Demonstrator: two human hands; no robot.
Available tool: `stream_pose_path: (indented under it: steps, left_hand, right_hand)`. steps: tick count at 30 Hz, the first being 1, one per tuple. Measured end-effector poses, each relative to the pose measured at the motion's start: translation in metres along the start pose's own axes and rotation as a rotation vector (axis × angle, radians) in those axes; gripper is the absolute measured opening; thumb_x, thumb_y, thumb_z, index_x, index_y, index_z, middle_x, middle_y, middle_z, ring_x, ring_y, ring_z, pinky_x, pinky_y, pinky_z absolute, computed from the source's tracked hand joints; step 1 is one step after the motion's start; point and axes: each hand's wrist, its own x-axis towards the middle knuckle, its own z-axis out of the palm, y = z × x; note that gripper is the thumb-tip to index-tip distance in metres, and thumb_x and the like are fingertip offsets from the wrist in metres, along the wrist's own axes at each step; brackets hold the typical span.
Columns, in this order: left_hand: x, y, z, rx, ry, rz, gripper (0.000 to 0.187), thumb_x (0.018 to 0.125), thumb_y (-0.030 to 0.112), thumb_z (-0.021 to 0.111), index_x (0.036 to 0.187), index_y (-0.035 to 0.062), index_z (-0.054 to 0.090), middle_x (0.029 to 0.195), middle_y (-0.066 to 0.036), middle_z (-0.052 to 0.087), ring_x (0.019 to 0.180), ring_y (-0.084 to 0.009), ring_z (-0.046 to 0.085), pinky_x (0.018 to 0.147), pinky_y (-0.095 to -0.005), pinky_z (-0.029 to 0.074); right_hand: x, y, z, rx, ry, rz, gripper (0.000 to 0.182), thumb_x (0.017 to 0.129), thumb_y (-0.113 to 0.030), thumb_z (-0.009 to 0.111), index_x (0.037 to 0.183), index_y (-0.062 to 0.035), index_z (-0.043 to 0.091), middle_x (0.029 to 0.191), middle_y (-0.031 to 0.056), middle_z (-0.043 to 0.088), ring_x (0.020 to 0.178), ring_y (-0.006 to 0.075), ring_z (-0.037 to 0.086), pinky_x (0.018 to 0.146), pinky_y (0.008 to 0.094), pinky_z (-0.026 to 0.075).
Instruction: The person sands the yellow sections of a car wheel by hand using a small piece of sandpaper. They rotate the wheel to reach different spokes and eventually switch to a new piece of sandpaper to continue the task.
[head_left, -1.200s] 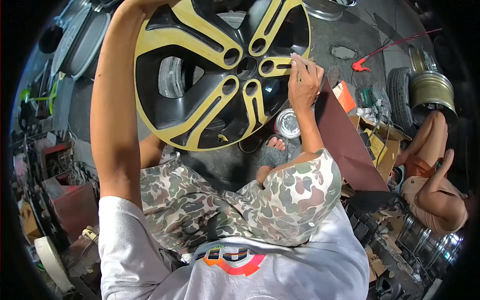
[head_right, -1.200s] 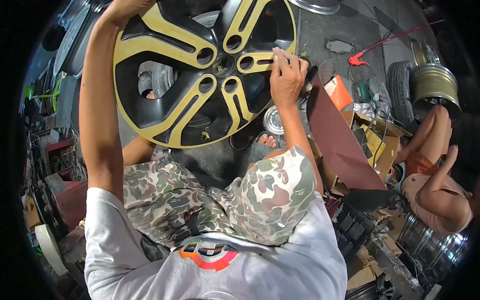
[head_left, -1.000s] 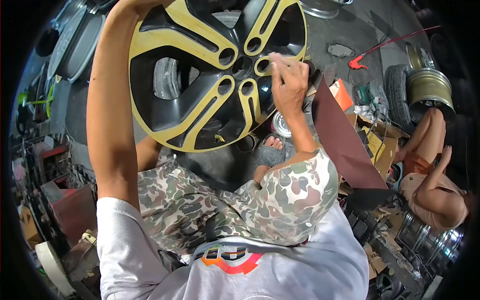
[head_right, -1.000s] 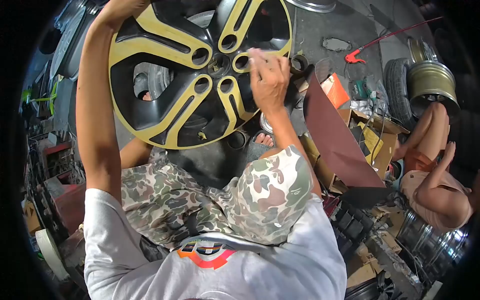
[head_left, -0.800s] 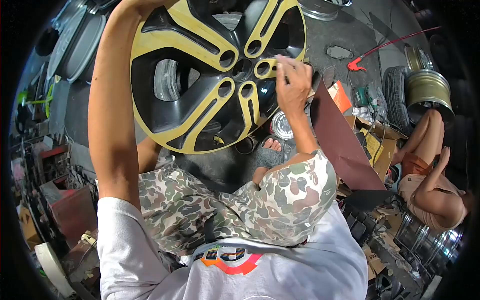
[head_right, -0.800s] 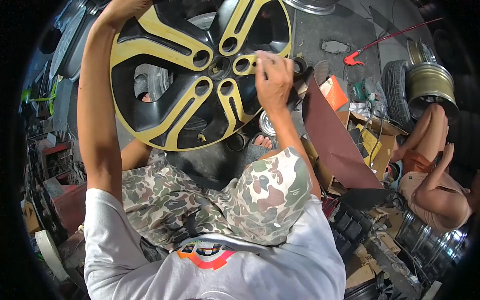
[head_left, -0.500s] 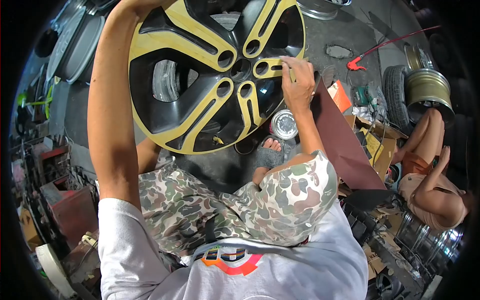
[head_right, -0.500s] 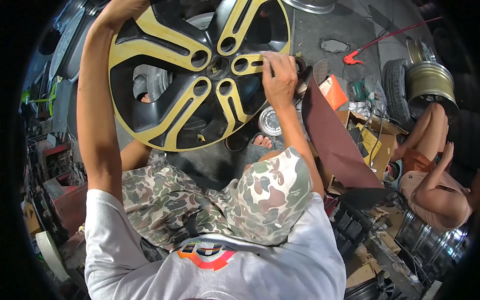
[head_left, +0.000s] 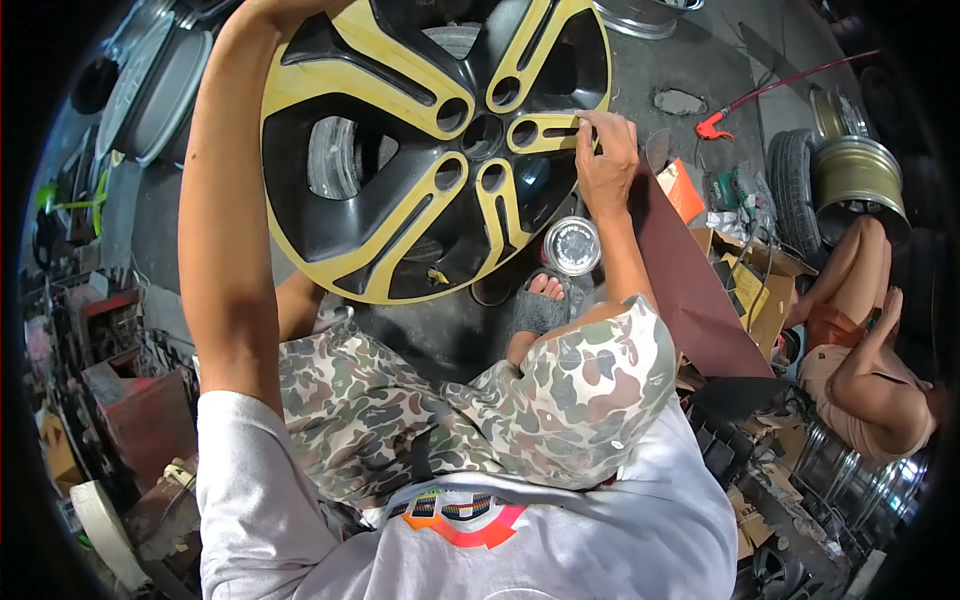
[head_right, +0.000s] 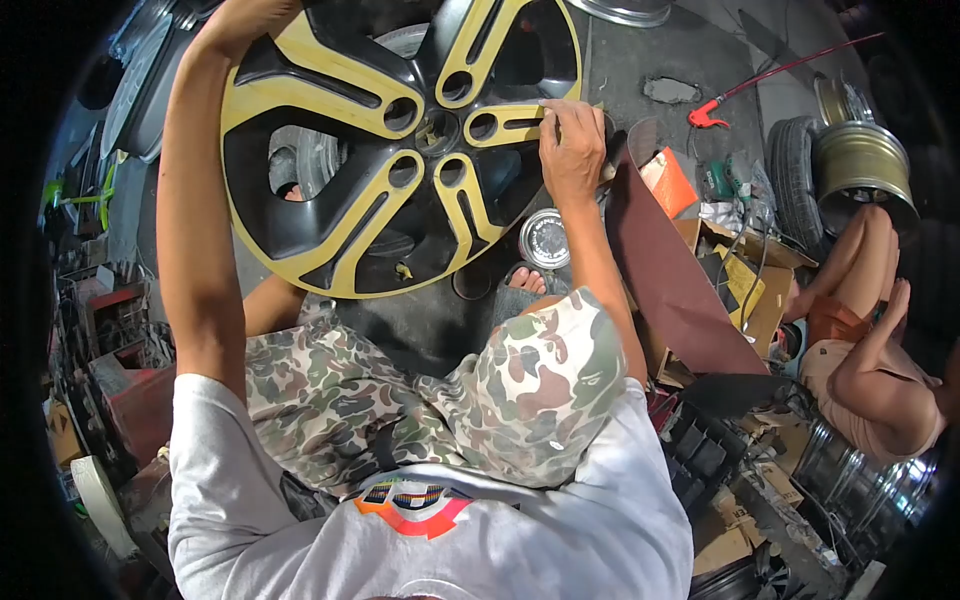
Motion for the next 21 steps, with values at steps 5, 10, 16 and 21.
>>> stream_pose_path:
  steps: [5,10,16,21]
  left_hand:
    - [0.009,-0.011,-0.008,0.15,0.004,0.007,0.038,0.096,0.012,0.07,0.132,-0.0008,0.065,0.119,-0.006,0.072,0.108,-0.0143,0.064,0.098,-0.0273,0.05]
    - [0.004,-0.007,-0.002,0.012,-0.015,0.069,0.038,0.096,0.013,0.07,0.132,-0.0004,0.066,0.116,-0.005,0.072,0.106,-0.0133,0.064,0.096,-0.0268,0.05]
    - [0.0,-0.002,0.001,0.121,0.03,0.004,0.039,0.096,0.013,0.071,0.132,-0.0023,0.065,0.118,-0.006,0.072,0.106,-0.0141,0.064,0.097,-0.0285,0.05]
    - [0.009,-0.009,-0.002,0.043,-0.027,0.081,0.039,0.095,0.011,0.071,0.132,-0.0027,0.065,0.119,-0.006,0.072,0.104,-0.0139,0.064,0.097,-0.028,0.05]
  right_hand:
    - [-0.001,-0.03,0.007,0.194,0.022,-0.029,0.009,0.088,-0.001,0.068,0.097,-0.0015,0.072,0.098,0.0111,0.071,0.093,0.0331,0.064,0.085,0.0433,0.05]
    - [0.0,0.0,0.004,0.055,0.02,0.014,0.01,0.087,0.0,0.068,0.096,-0.0014,0.072,0.099,0.0121,0.072,0.093,0.0334,0.065,0.085,0.0436,0.051]
    - [-0.005,-0.01,0.005,0.115,0.013,-0.011,0.009,0.087,-0.003,0.069,0.095,-0.0022,0.072,0.099,0.0113,0.072,0.092,0.0329,0.065,0.084,0.0438,0.051]
    - [-0.003,-0.017,0.008,0.102,0.03,0.015,0.009,0.086,-0.002,0.07,0.094,-0.0022,0.072,0.097,0.0113,0.072,0.093,0.032,0.065,0.084,0.0437,0.051]
